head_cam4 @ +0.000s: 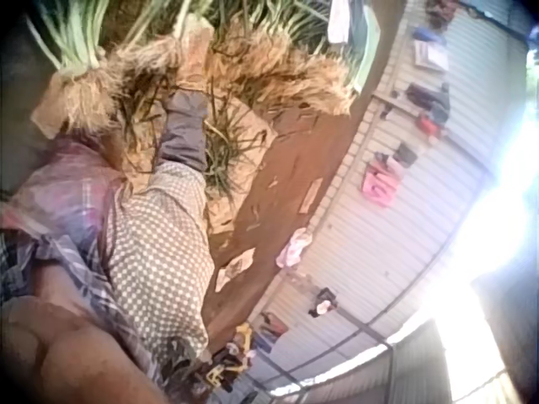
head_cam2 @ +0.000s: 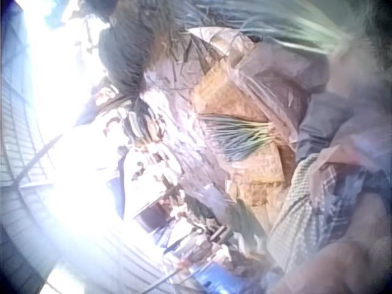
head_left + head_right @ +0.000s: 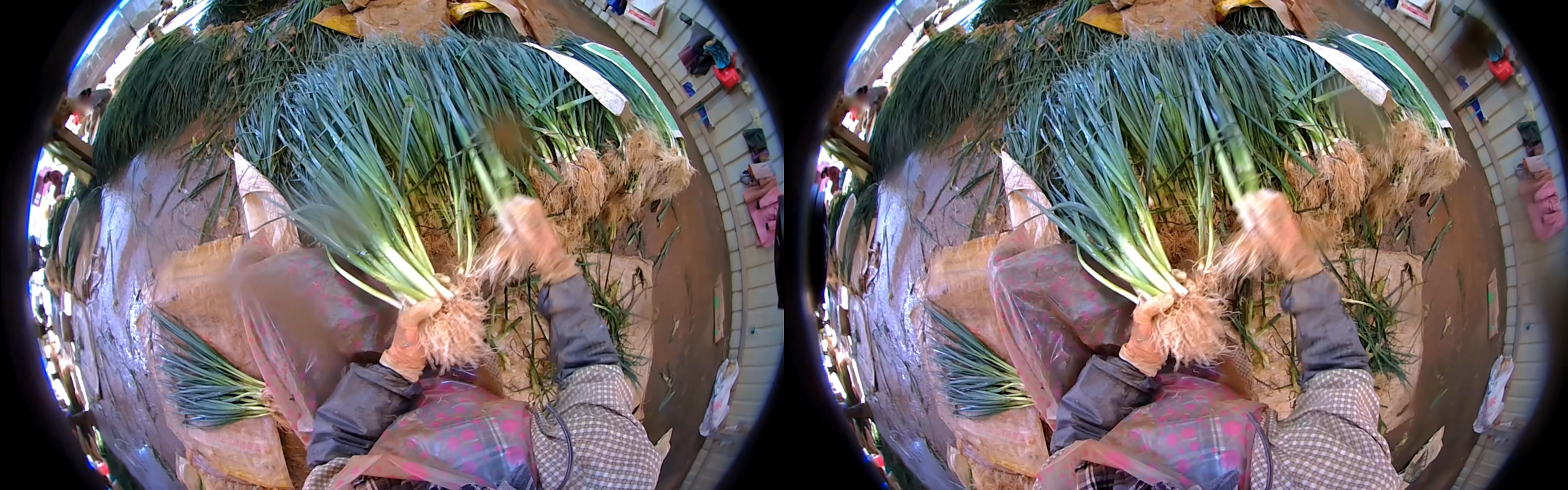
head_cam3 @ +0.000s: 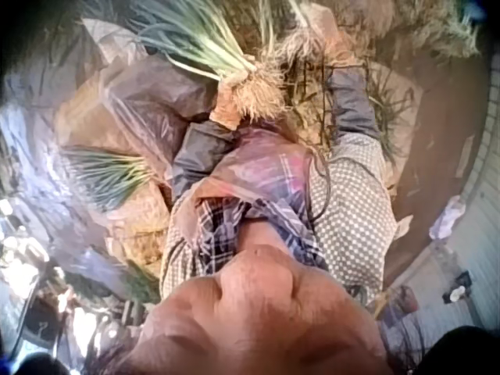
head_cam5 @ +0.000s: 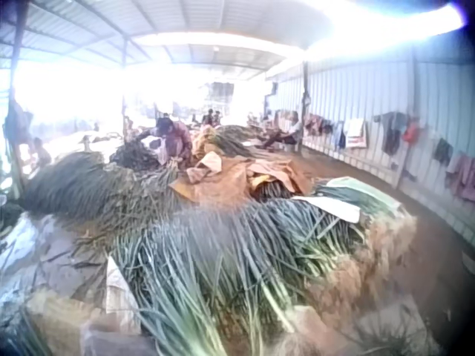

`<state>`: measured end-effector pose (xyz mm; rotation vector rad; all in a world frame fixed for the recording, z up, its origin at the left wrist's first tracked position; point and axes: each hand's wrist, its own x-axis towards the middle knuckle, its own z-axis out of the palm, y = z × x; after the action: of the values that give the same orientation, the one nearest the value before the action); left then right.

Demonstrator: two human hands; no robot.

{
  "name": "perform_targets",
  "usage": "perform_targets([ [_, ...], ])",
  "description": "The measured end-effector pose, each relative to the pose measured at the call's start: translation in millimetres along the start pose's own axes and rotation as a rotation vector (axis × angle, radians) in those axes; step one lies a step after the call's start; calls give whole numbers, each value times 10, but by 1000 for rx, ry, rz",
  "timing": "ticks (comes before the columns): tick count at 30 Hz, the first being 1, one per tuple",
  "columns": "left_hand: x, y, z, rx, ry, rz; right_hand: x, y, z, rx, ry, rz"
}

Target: The person cleans and bunches leeks by hand, removing outer leaves and dirt from the stalks and roots while working over a large pile of produce.

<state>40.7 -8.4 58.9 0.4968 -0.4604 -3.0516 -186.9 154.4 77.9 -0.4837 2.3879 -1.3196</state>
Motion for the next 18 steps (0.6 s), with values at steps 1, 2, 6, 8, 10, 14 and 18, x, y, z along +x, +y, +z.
perform_targets([
  [1,-31,20,-26,-7,1,-9,129,-38,-181,-301,113,-65],
  [2,-100,71,104,-62,2,-41,256,85,-415,23,247,176],
  [6,-40,28,76,-136,-37,-34,420,259,-960,-143,482,245],
  [8,-72,49,38,-169,-32,-52,251,67,-635,-110,313,96],
  [10,-83,70,34,-109,-9,3,-38,-432,-233,30,-127,104],
  [14,-62,55,37,-90,-17,-39,-253,-262,535,208,-331,4],
  [18,-24,24,-52,-21,29,33,-688,-3,767,-485,-159,-190],
])
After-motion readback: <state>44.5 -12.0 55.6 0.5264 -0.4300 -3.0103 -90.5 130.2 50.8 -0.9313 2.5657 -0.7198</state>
